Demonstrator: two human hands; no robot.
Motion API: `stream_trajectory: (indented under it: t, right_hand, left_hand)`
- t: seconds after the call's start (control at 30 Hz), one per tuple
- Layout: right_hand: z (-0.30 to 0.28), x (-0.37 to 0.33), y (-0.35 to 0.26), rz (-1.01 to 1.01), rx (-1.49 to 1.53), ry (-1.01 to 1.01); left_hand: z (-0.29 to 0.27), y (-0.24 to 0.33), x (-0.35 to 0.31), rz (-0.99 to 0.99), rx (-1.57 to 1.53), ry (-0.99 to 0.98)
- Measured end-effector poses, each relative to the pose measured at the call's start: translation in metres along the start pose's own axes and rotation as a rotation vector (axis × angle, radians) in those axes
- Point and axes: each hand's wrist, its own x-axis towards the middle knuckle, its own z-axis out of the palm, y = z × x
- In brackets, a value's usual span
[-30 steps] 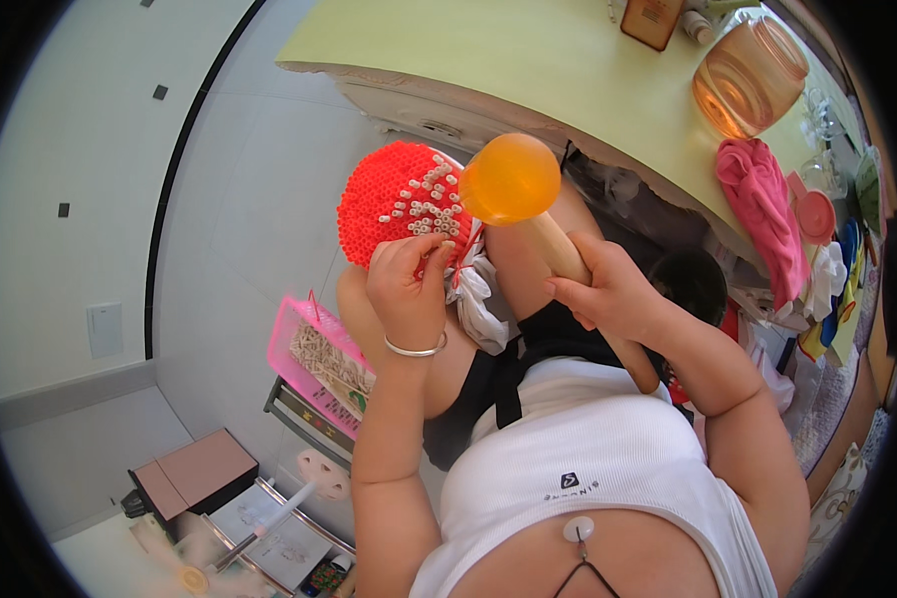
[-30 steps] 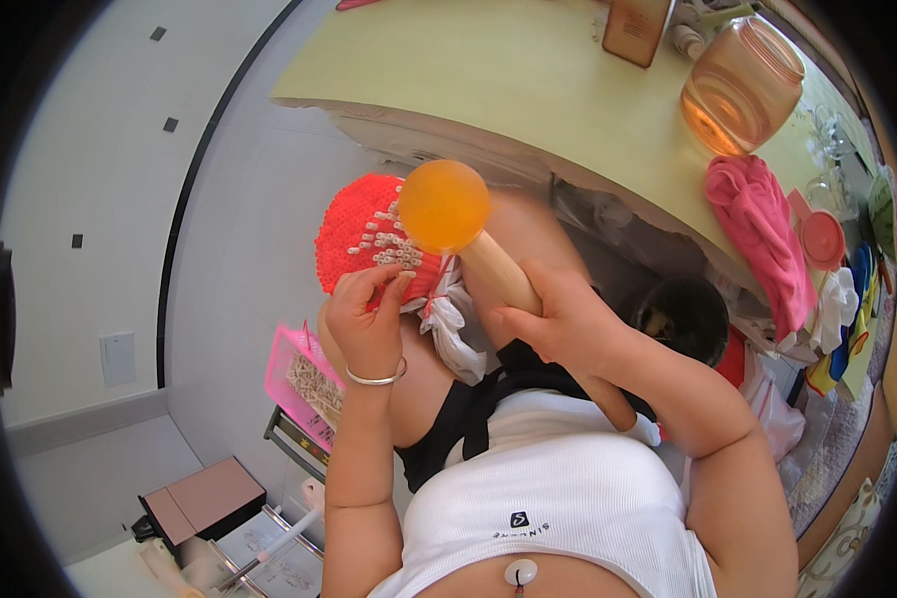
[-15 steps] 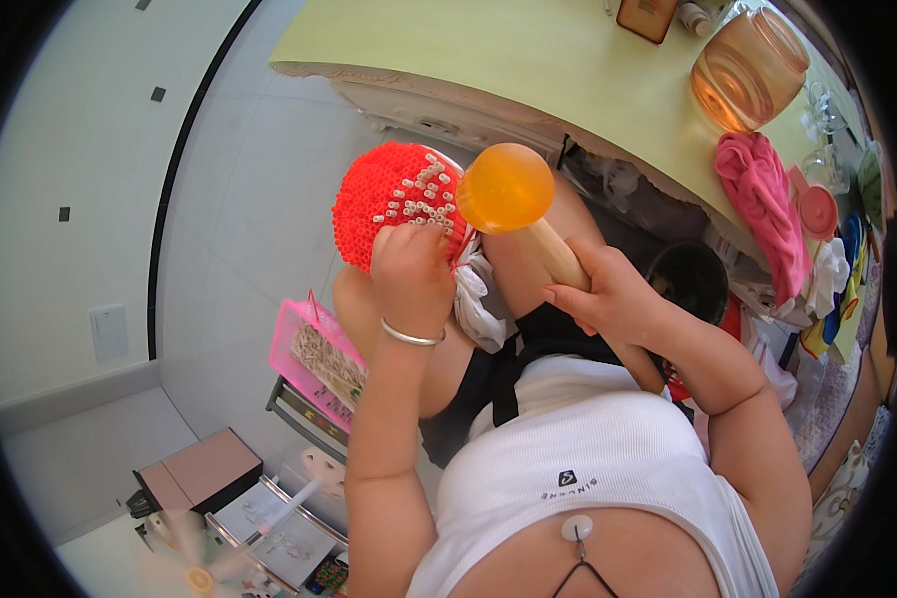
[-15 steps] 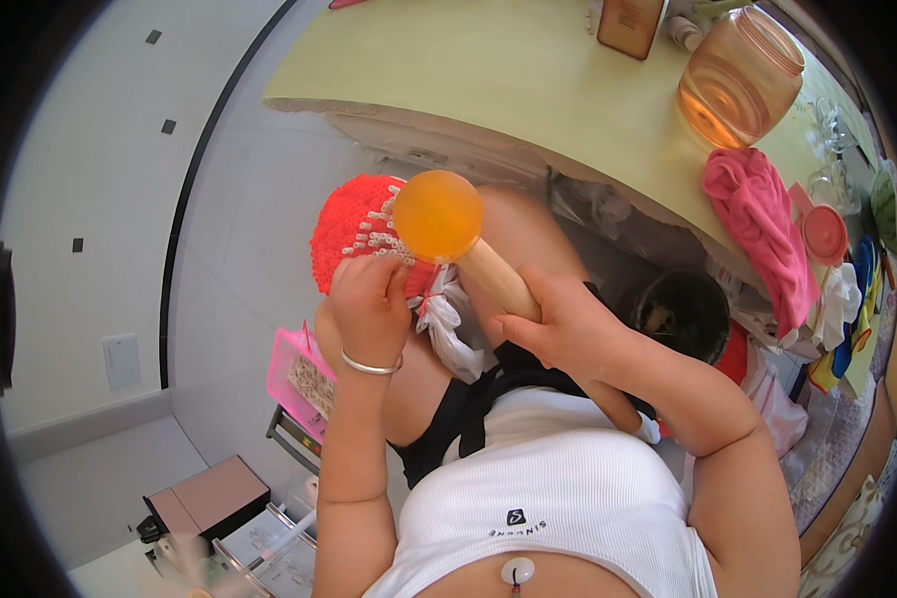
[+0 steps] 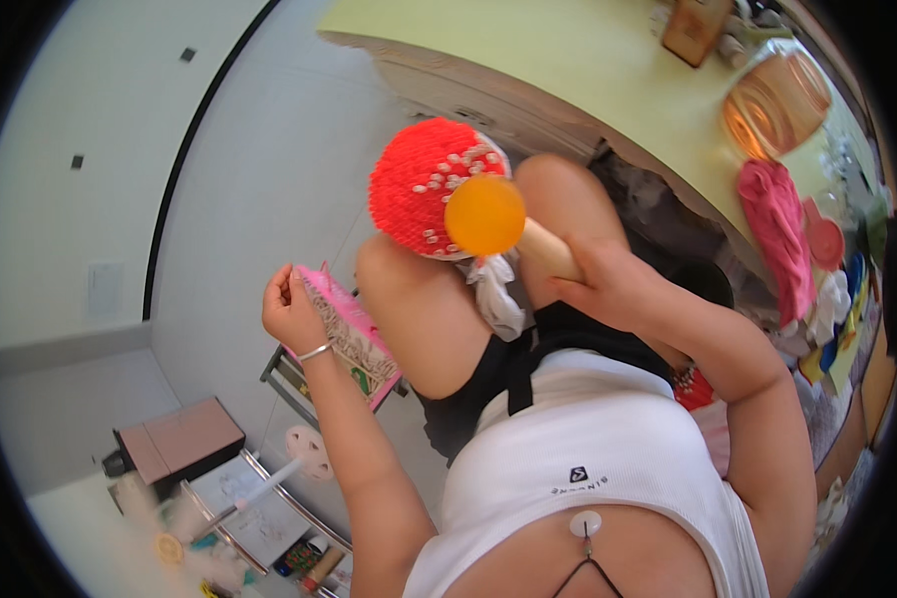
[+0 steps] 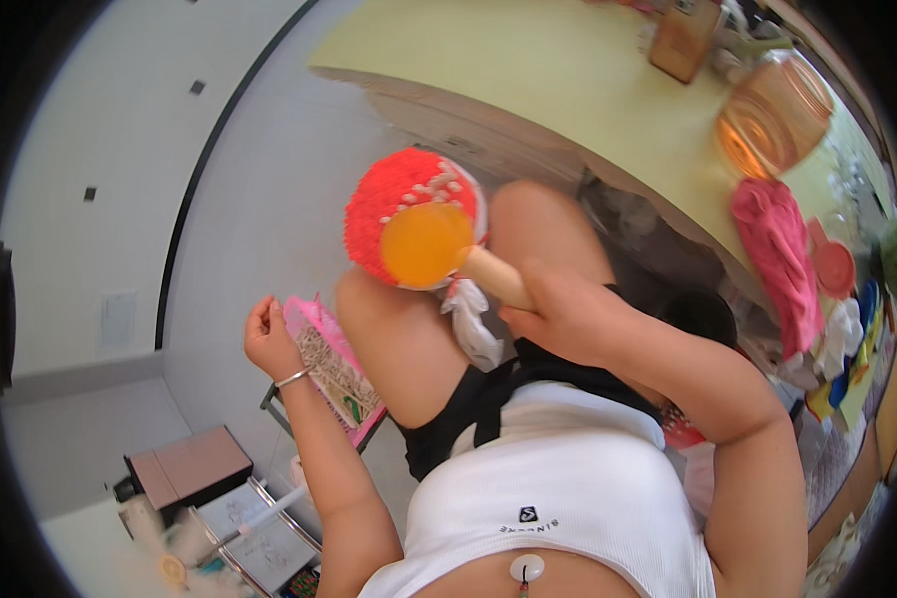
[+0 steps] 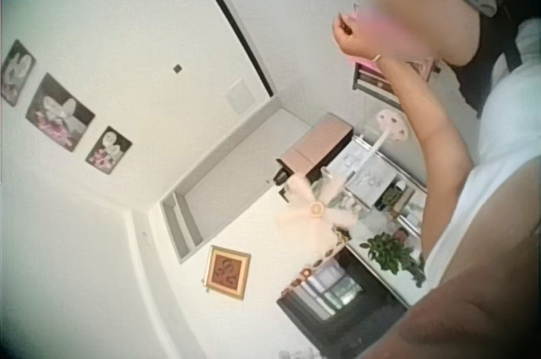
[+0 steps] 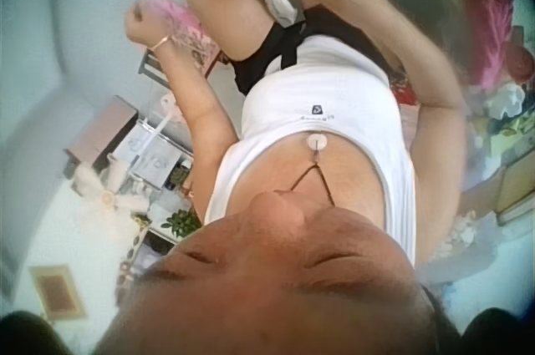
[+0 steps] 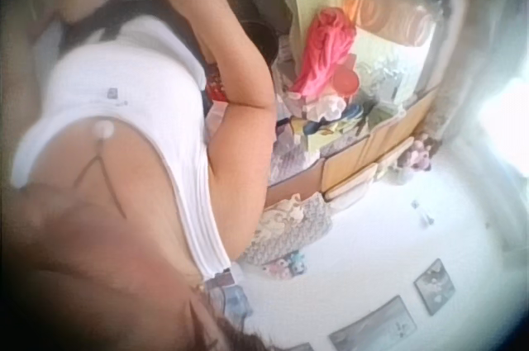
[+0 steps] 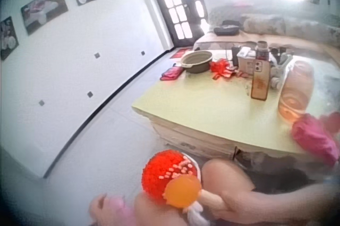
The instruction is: The person picks up small white beads from a pink tray and uses a rubber mallet to press them into a red textured ball held on their lap.
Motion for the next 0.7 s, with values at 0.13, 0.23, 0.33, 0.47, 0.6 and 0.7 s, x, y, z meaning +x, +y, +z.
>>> stream_trajectory:
  t: [0.13, 0.23, 0.33, 0.47, 0.6, 0.7]
  right_hand:
    - [-0.011, -0.009, -0.026, 0.233, 0.303, -0.094]
    - [-0.007, -0.018, -0.022, 0.22, 0.386, -0.034]
    - [-0.005, -0.02, -0.018, 0.229, 0.442, -0.001]
    - [-0.011, -0.025, -0.008, 0.262, 0.489, 0.04]
    - [-0.014, -0.023, -0.008, 0.218, 0.486, -0.003]
    - [-0.012, -0.021, -0.007, 0.19, 0.49, -0.026]
  left_hand:
    - [-0.028, -0.121, -0.006, -0.084, 0.533, -0.266]
    - [-0.021, -0.174, -0.048, -0.249, 0.703, -0.587]
    - [-0.001, -0.189, -0.08, -0.33, 0.84, -0.802]
    - [0.027, -0.189, -0.12, -0.34, 0.834, -0.599]
    - [0.009, -0.213, -0.129, -0.336, 0.882, -0.655]
    - [-0.006, -0.214, -0.12, -0.222, 0.84, -0.451]
